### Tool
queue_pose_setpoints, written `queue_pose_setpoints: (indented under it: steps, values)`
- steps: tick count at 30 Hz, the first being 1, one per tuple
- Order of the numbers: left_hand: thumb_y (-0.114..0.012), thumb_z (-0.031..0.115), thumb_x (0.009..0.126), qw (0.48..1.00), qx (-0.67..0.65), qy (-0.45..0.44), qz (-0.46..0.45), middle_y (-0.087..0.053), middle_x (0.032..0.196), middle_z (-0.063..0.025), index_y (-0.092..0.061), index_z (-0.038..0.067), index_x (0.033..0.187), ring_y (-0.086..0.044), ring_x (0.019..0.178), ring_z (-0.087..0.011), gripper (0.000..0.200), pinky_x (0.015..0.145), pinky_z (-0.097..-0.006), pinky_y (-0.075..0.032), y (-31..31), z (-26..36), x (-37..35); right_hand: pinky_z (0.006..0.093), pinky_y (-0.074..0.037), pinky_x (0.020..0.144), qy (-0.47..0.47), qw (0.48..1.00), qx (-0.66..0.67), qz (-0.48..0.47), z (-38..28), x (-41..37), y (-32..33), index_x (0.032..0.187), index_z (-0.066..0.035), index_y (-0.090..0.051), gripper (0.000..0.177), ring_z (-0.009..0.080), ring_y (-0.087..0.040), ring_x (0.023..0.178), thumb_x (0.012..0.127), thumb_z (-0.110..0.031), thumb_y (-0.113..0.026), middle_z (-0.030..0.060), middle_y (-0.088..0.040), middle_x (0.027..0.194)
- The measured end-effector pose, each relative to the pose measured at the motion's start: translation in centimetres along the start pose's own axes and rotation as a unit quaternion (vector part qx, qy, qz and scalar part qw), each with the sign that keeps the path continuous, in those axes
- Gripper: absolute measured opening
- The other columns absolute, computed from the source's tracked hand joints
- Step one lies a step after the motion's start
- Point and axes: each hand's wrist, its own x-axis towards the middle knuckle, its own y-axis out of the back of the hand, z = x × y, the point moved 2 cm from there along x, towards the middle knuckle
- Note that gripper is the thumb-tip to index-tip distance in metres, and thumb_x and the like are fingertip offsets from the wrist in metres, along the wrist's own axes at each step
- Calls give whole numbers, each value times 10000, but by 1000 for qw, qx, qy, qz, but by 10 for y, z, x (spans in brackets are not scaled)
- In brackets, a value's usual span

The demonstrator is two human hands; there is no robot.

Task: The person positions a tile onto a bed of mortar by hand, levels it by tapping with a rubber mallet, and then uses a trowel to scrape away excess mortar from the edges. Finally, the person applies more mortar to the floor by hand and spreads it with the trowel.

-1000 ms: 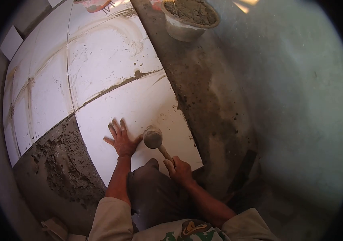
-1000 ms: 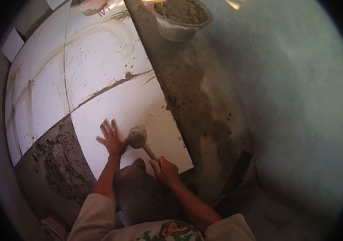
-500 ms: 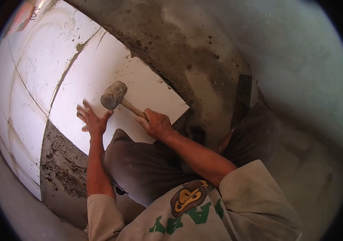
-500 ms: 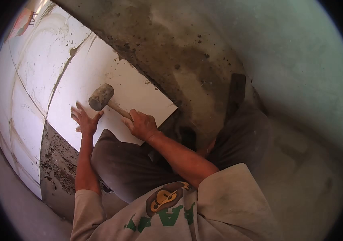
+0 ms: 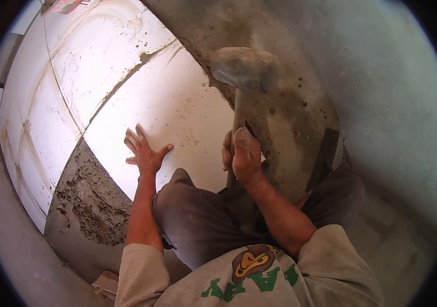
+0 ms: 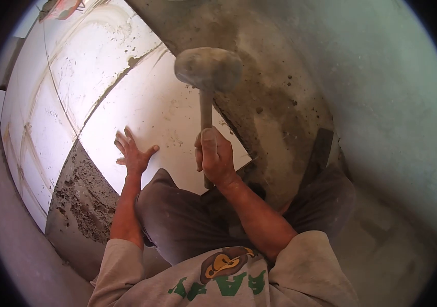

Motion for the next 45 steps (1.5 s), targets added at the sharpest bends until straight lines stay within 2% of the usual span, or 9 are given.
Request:
queue_pose_setpoints:
  steps: [6, 13, 16, 18, 20, 24, 26, 29, 45]
  values:
    - [-815, 595, 590, 1000, -4, -7, 6, 57, 1592, -183, -34, 227, 1543, 42, 1456, -417, 1286, 958, -814, -103, 7, 4, -1, 493, -475, 651, -1, 919, -392, -30, 92, 6, -7, 867, -1, -567, 478, 462, -616, 762, 980, -452, -453, 259, -610, 722]
    - [-801, 654, 552, 1000, -5, 2, 1, 62, 1595, -172, -40, 242, 1542, 55, 1461, -393, 1315, 971, -809, -92, 1, 2, -1, 492, -481, 661, 33, 964, -263, -17, 75, 29, -42, 913, -8, -600, 487, 436, -634, 724, 982, -464, -444, 243, -621, 705]
    - [-794, 666, 550, 1000, -6, -1, 6, 52, 1594, -177, -49, 236, 1543, 45, 1461, -398, 1314, 964, -813, -93, 1, 1, 0, 480, -495, 691, -207, 956, -189, -83, 92, 44, -52, 947, -13, -614, 490, 407, -648, 796, 981, -471, -445, 236, -652, 786]
    - [-800, 656, 549, 1000, 0, 9, 9, 53, 1595, -177, -50, 232, 1543, 38, 1461, -401, 1316, 958, -817, -95, 1, 1, 0, 451, -501, 715, -71, 875, -476, -43, 105, 47, -49, 853, -28, -575, 476, 381, -620, 782, 977, -470, -450, 176, -614, 779]
    - [-803, 650, 549, 1000, -3, 9, -2, 55, 1595, -177, -49, 230, 1544, 38, 1461, -400, 1318, 954, -820, -98, 0, 2, -1, 470, -496, 738, 50, 865, -499, 25, 85, 29, -23, 887, -49, -572, 354, 374, -620, 833, 945, -396, -535, 166, -598, 861]
    - [-805, 645, 550, 1000, 7, 7, 9, 55, 1597, -170, -44, 231, 1544, 39, 1462, -400, 1318, 958, -817, -93, -2, -1, 1, 466, -522, 795, -53, 757, -629, 166, 72, -8, 87, 967, -64, -578, 209, 360, -622, 963, 834, -214, -637, 159, -607, 981]
    - [-807, 644, 548, 1000, -5, 4, 13, 49, 1598, -168, -44, 232, 1544, 39, 1462, -401, 1321, 963, -814, -86, -2, -1, 1, 459, -505, 862, -246, 703, -653, 139, 67, -25, 132, 1044, -77, -640, 277, 346, -622, 1023, 851, -274, -651, 161, -640, 1071]
    - [-811, 640, 547, 1000, -11, 5, 11, 47, 1599, -167, -46, 236, 1544, 41, 1461, -402, 1319, 966, -812, -79, -1, 0, 0, 448, -499, 900, -315, 692, -644, 82, 83, -38, 154, 1126, -94, -663, 358, 336, -609, 1085, 839, -307, -671, 145, -640, 1158]
    - [-828, 612, 542, 999, -30, -3, 23, 49, 1598, -164, -52, 253, 1543, 53, 1468, -370, 1317, 989, -798, -49, -1, -2, -2, 445, -506, 861, -329, 645, -681, 104, 62, -42, 164, 1083, -74, -675, 369, 353, -631, 1028, 838, -346, -637, 187, -666, 1068]
